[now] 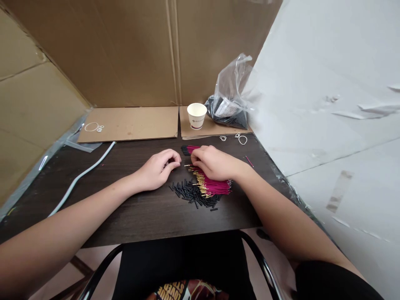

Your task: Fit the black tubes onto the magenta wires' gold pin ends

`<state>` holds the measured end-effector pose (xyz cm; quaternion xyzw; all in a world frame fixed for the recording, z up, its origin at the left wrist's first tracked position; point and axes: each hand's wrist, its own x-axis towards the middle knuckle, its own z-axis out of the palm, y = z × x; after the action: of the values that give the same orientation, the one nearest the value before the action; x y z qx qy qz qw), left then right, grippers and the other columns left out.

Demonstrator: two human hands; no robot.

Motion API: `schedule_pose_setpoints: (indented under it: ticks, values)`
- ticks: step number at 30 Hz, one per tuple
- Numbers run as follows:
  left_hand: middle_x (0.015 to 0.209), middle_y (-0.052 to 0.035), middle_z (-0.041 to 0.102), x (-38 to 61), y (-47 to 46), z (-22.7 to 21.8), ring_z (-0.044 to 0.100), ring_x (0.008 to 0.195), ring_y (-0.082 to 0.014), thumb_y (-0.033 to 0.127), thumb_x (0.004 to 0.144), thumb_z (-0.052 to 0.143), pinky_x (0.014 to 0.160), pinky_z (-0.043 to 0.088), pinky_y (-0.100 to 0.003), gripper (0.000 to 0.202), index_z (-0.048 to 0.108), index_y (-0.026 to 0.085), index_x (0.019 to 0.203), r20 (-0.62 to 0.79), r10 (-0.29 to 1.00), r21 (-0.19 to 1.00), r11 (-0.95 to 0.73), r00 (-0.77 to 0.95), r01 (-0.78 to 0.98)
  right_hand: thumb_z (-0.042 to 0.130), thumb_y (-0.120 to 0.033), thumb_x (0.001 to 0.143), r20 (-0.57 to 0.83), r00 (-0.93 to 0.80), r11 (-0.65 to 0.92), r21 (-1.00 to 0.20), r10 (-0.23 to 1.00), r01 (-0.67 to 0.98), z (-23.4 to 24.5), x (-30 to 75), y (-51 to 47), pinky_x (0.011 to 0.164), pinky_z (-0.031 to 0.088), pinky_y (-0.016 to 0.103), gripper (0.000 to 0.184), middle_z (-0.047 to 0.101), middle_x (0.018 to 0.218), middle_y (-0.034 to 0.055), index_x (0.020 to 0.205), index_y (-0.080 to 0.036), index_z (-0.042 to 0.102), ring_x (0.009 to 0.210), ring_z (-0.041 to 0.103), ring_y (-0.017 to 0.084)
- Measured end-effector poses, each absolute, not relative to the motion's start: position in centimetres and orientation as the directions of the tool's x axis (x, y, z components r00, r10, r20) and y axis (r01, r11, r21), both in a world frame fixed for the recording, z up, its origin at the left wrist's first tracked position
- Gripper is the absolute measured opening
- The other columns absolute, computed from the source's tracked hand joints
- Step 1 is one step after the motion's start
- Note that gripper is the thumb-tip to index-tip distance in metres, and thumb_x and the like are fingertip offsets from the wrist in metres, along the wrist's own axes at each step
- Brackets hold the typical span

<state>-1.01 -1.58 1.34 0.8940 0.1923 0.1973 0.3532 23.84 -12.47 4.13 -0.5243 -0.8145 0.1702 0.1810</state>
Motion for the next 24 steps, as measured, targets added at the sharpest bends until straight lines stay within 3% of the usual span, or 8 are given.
schedule_pose_setpoints:
  ticks: [3, 6, 11, 24]
  values:
    - [0.089, -0.0039, 0.075, -0.9, -1.3, 1.2, 0.066, 0.078, -0.0188, 0.030, 0.107, 0.063, 0.077, 0.054, -0.035, 0.013, 0.068, 0.020, 0.099, 0.164, 0.584, 0.816, -0.533, 0.795, 0.223, 0.059, -0.016, 0.108, 0.190, -0.356, 0.395, -0.600, 0.915, 0.695, 4.3, 23.5, -12.7, 0.079, 0.050, 0.034, 0.011, 0.074, 0.094, 0.0040, 0.105, -0.020, 0.069, 0.083, 0.065, 0.019]
    - [0.093, -0.0068, 0.081, -0.8, -1.0, 0.7, 0.074, 0.084, -0.0202, 0.030, 0.102, 0.071, 0.078, 0.057, -0.035, 0.014, 0.075, 0.018, 0.108, 0.155, 0.634, 0.898, -0.410, 0.758, 0.159, 0.065, -0.020, 0.107, 0.269, -0.292, 0.396, -0.671, 0.918, 0.627, 4.3, 23.2, -12.8, 0.082, 0.056, 0.035, 0.011, 0.080, 0.103, 0.0051, 0.114, -0.020, 0.073, 0.088, 0.072, 0.019]
    - [0.106, -0.0108, 0.086, -0.7, -0.6, 0.4, 0.080, 0.097, -0.0241, 0.033, 0.100, 0.074, 0.092, 0.063, -0.042, 0.023, 0.082, 0.017, 0.115, 0.158, 0.641, 0.914, -0.383, 0.751, 0.135, 0.065, -0.018, 0.106, 0.371, -0.252, 0.434, -0.578, 0.894, 0.691, 4.2, 23.2, -12.5, 0.086, 0.058, 0.037, 0.015, 0.083, 0.104, 0.0068, 0.108, -0.020, 0.080, 0.092, 0.076, 0.021]
    - [0.098, -0.0060, 0.086, -0.8, -0.7, 0.7, 0.071, 0.080, -0.0204, 0.035, 0.101, 0.074, 0.077, 0.056, -0.036, 0.021, 0.087, 0.021, 0.109, 0.170, 0.625, 0.860, -0.471, 0.762, 0.195, 0.062, -0.020, 0.108, 0.416, -0.243, 0.452, -0.535, 0.876, 0.714, 3.8, 23.1, -12.4, 0.084, 0.058, 0.038, 0.020, 0.083, 0.103, 0.0085, 0.107, -0.020, 0.082, 0.092, 0.076, 0.022]
